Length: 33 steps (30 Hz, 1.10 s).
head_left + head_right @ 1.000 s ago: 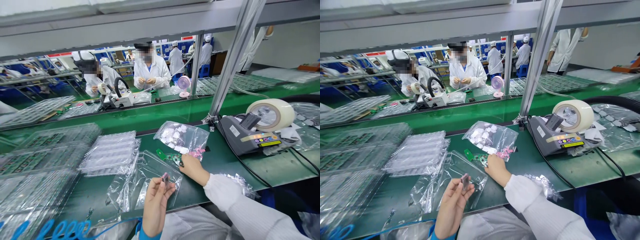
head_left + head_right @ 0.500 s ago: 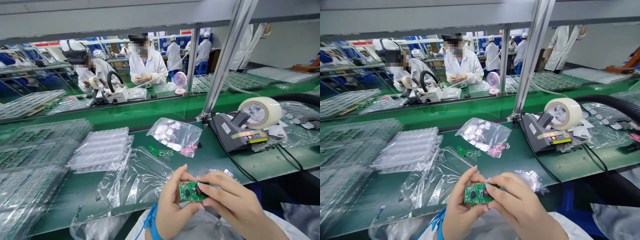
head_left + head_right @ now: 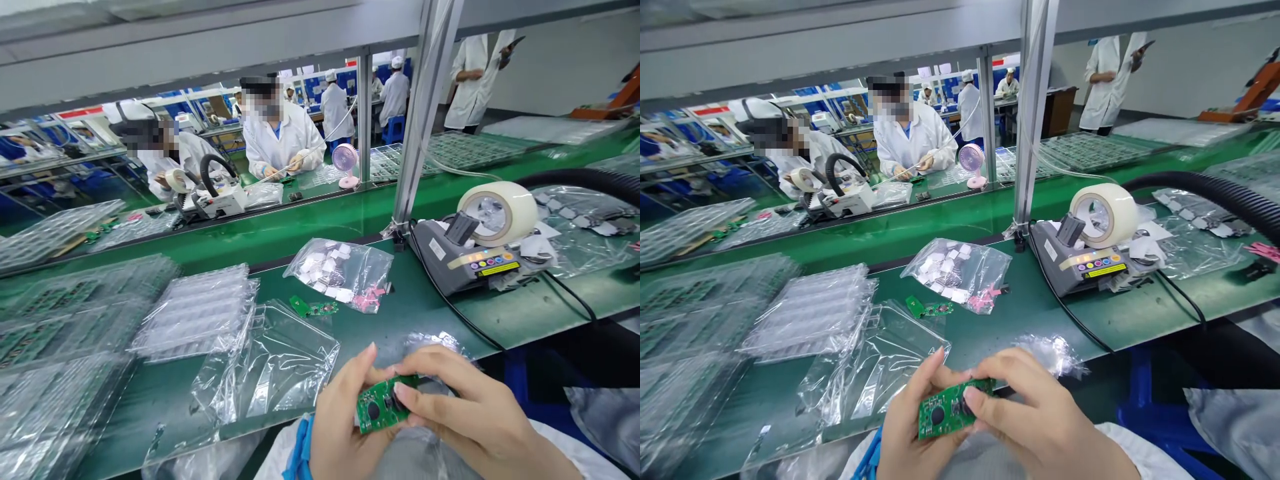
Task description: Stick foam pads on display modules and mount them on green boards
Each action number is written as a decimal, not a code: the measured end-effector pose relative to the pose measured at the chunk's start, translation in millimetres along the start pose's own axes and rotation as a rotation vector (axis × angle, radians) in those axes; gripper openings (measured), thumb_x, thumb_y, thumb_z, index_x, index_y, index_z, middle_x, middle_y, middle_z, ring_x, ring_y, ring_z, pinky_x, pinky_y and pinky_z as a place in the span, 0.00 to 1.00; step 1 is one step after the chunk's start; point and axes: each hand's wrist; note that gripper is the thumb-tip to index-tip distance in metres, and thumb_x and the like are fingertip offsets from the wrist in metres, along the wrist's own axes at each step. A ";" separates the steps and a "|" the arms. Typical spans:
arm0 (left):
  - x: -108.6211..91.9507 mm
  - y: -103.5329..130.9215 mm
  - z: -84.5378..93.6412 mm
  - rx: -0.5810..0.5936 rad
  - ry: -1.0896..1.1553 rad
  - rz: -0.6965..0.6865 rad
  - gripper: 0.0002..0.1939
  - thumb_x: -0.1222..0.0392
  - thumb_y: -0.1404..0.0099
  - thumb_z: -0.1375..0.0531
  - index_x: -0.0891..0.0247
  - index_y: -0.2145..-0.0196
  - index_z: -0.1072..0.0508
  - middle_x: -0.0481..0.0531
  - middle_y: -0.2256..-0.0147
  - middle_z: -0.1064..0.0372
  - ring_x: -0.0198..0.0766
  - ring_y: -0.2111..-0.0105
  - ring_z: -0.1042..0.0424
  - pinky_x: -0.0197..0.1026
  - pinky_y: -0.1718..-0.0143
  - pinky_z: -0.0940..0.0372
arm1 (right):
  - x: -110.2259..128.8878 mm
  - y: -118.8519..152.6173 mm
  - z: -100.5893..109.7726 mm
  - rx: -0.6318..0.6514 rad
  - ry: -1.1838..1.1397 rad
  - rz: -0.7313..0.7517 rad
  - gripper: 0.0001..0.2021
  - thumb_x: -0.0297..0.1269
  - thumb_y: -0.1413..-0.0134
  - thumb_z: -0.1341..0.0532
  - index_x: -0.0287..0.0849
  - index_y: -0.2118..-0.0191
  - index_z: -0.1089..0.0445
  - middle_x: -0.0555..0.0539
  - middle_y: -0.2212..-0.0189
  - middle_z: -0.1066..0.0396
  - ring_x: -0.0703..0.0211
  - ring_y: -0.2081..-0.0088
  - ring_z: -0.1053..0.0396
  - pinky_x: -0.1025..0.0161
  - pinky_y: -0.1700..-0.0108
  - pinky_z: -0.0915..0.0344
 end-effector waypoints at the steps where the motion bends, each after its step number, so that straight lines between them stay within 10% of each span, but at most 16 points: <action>1: -0.8 -0.1 -0.3 -0.006 -0.003 0.025 0.34 0.74 0.58 0.32 0.51 0.53 0.29 0.51 0.66 0.23 0.42 0.68 0.27 0.40 0.61 0.37 | -1.6 -0.4 0.2 -0.003 -0.011 -0.006 0.12 0.25 0.44 0.44 0.45 0.56 0.31 0.43 0.63 0.28 0.58 0.63 0.31 0.61 0.64 0.30; 7: 1.2 -1.9 -2.1 0.006 -0.079 0.053 0.36 0.75 0.63 0.30 0.51 0.56 0.28 0.49 0.69 0.23 0.43 0.66 0.26 0.40 0.59 0.38 | -11.7 0.5 -5.1 0.028 -0.210 -0.142 0.07 0.31 0.44 0.42 0.44 0.67 0.26 0.47 0.66 0.28 0.65 0.70 0.30 0.68 0.69 0.30; 14: 11.1 -19.8 -4.1 0.091 0.209 0.118 0.47 0.70 0.59 0.30 0.45 0.44 0.42 0.49 0.59 0.31 0.39 0.66 0.29 0.39 0.62 0.36 | -26.8 6.1 -15.4 -0.078 -0.059 -0.047 0.10 0.32 0.41 0.45 0.45 0.57 0.29 0.44 0.63 0.27 0.59 0.63 0.29 0.63 0.64 0.29; 20: 13.8 -38.5 -2.7 0.280 0.591 0.605 0.34 0.54 0.53 0.33 0.57 0.49 0.38 0.50 0.63 0.35 0.37 0.72 0.27 0.43 0.66 0.34 | -50.1 3.9 -3.7 0.172 0.144 0.060 0.19 0.29 0.40 0.49 0.42 0.43 0.42 0.42 0.58 0.30 0.54 0.55 0.32 0.62 0.58 0.29; 25: 18.5 -59.9 -4.1 0.267 0.356 0.606 0.27 0.64 0.57 0.32 0.64 0.57 0.33 0.43 0.77 0.33 0.30 0.78 0.31 0.36 0.72 0.37 | -61.0 -7.0 -6.6 0.420 0.196 0.117 0.21 0.26 0.41 0.50 0.42 0.42 0.46 0.43 0.57 0.30 0.53 0.56 0.32 0.60 0.58 0.30; 33: 27.0 -161.7 33.9 0.107 0.160 0.466 0.16 0.72 0.57 0.36 0.64 0.69 0.35 0.36 0.86 0.36 0.21 0.86 0.43 0.26 0.83 0.51 | -132.5 25.4 -10.3 0.196 0.392 -0.152 0.27 0.41 0.42 0.45 0.44 0.39 0.51 0.40 0.49 0.33 0.51 0.53 0.30 0.59 0.59 0.26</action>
Point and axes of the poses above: each hand's wrist, its own y-axis away from the middle knuckle, its own z-axis out of the back of the hand, x = y × z
